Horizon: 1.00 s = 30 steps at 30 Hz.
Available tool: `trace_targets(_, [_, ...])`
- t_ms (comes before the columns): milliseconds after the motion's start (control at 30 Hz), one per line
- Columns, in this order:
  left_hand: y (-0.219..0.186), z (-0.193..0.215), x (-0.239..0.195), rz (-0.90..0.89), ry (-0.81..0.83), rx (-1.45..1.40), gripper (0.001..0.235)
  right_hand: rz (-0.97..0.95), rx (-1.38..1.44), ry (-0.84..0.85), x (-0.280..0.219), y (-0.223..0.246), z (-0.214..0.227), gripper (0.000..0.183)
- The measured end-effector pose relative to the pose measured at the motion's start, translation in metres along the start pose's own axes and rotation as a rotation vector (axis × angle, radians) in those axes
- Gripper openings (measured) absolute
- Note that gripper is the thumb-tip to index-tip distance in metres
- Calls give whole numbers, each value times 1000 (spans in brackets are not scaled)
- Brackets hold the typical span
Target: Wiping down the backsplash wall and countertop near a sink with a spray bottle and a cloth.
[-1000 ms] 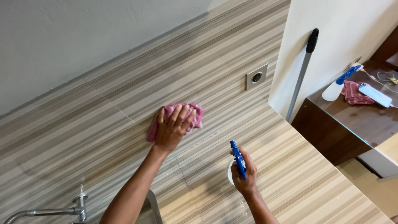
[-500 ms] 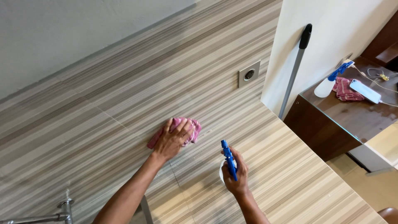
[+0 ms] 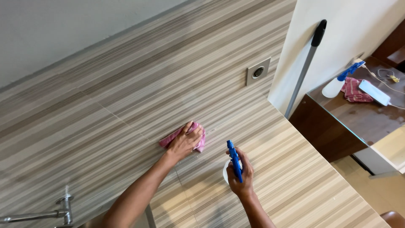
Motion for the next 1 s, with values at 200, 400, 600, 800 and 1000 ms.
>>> trace_targets(200, [15,15,-11,82,-64,-13,94,-22,-7,-18,1,-1,-3,49])
trace_targets(400, [3,-4,31,109,-150,45,93,-11,-11,-19,2,-5,-7,51])
trace_targets(600, [-8,-13,-14,-82,-43,65,68,-29,3,4,3,-4,-3,54])
trace_targets(800, [41,51,-126,103,-299,-194,42,13,9,-7,6,-4,-14,54])
trace_targets(1000, [99,184,-196,381,-423,26,46,-145,117,39,-7,-25,-12,57])
Point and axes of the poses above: each hand's wrist, its own x-axis towards the middle knuckle, its own z-axis out of the back of the hand, y = z × x, the point moved 3 cm from there along x, towards the middle knuckle, and after that the axes turned 13 degrees about -z, right-handed, at the moved point
